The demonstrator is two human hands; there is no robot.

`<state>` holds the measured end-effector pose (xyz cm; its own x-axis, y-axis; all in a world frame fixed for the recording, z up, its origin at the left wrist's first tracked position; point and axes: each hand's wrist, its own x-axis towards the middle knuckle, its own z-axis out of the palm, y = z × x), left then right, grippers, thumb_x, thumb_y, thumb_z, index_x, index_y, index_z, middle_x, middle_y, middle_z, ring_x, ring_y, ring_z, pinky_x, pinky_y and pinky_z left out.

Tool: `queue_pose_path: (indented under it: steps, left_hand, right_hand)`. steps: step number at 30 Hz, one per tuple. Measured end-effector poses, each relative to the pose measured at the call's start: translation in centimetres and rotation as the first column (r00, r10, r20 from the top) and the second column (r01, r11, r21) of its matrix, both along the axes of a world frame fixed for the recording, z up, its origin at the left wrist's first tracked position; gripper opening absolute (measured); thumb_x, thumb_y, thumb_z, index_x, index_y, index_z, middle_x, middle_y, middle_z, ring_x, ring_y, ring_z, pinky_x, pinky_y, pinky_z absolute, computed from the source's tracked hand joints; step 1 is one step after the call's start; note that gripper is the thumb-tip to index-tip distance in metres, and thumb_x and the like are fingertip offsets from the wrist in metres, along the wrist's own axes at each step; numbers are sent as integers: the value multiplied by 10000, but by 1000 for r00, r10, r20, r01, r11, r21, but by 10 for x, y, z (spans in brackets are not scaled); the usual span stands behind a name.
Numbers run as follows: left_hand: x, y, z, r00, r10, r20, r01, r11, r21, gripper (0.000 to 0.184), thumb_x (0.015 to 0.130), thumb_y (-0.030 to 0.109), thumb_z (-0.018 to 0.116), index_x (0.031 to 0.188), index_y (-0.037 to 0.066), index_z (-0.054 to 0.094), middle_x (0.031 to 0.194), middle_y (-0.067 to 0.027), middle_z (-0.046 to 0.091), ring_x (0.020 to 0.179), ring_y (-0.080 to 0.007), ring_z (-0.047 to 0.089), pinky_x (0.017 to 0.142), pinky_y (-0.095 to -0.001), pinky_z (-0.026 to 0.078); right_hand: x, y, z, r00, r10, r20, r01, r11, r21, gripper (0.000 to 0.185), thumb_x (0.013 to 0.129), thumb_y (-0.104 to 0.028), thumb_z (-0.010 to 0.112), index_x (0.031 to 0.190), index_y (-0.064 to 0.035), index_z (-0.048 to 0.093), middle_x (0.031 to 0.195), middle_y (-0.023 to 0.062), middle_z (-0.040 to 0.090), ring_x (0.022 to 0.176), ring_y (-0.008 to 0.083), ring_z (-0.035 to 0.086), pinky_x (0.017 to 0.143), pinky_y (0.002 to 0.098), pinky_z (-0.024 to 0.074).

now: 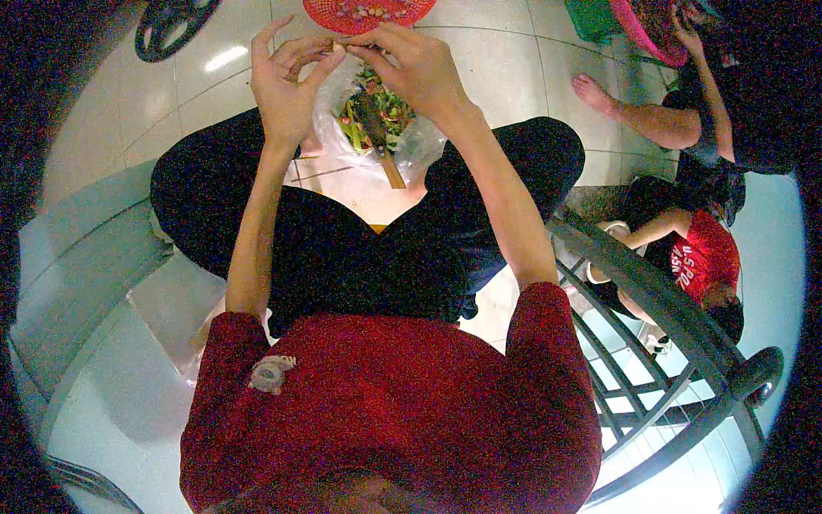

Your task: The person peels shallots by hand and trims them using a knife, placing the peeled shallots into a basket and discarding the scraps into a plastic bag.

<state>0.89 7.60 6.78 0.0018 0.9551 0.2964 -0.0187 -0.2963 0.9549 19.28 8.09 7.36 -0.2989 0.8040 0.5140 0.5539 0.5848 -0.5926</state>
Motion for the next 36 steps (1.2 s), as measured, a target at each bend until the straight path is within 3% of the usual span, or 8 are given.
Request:
queue_pose_path:
  steps: [10,12,16,19,22,24,30,36]
  left_hand:
    - [1,-6,18,998,-18,-55,19,1000,21,696,792,3,780,1355,-8,371,999,-167,728,926,-194,702,863,-308,549]
    - [-1,-9,28,994,-47,-101,45,999,-21,615,846,0,728,1351,-40,379,1000,-122,716,945,-193,691,865,-305,535]
    - [-5,-6,17,993,-21,-119,24,999,26,603,840,33,743,1350,-36,431,1030,-110,708,964,-188,686,872,-300,526]
    - [-7,-6,25,938,-50,-342,94,989,114,583,830,28,750,1335,-26,464,1064,-103,698,982,-183,680,871,-294,525]
    - [-1,-10,34,970,75,-233,-58,995,78,561,833,18,740,1330,-17,482,1094,-103,688,1003,-179,673,871,-292,526]
    - [-2,-9,28,976,-1,-216,20,996,88,592,837,15,732,1357,-7,448,1053,-109,709,978,-176,680,870,-291,525]
    - [-1,-10,29,991,-26,-135,22,999,-31,676,837,28,737,1403,4,367,957,-108,744,931,-159,690,859,-290,525]
    - [-3,-11,32,983,-33,-181,28,999,-34,663,844,39,735,1399,-1,373,962,-125,743,937,-162,694,858,-297,530]
  right_hand:
    - [-1,-4,6,997,-5,-80,-6,991,-137,172,877,-214,716,984,-81,739,900,82,728,773,231,710,697,333,559]
    - [-1,-6,7,985,-10,-170,-28,974,-224,178,885,-212,709,989,-69,735,907,86,727,777,231,708,706,331,560]
    - [-1,-4,7,991,1,-131,-27,980,-199,182,890,-208,703,993,-60,729,913,93,725,782,232,705,710,332,559]
    - [0,-4,6,993,3,-118,-25,982,-188,185,890,-207,700,994,-56,724,914,94,721,793,243,703,719,338,556]
    - [1,-3,4,997,14,-81,-28,986,-167,183,888,-201,698,995,-54,719,910,99,717,797,255,701,729,345,553]
    - [2,-4,3,997,20,-72,-30,988,-149,181,886,-197,698,989,-50,717,912,106,715,802,263,699,738,350,551]
    - [1,-4,3,994,22,-110,-41,983,-179,199,882,-199,703,1016,-53,724,924,120,716,812,261,704,736,346,561]
    - [3,-4,0,989,7,-146,-40,973,-229,215,877,-206,713,1035,-60,727,907,114,720,816,253,709,736,339,564]
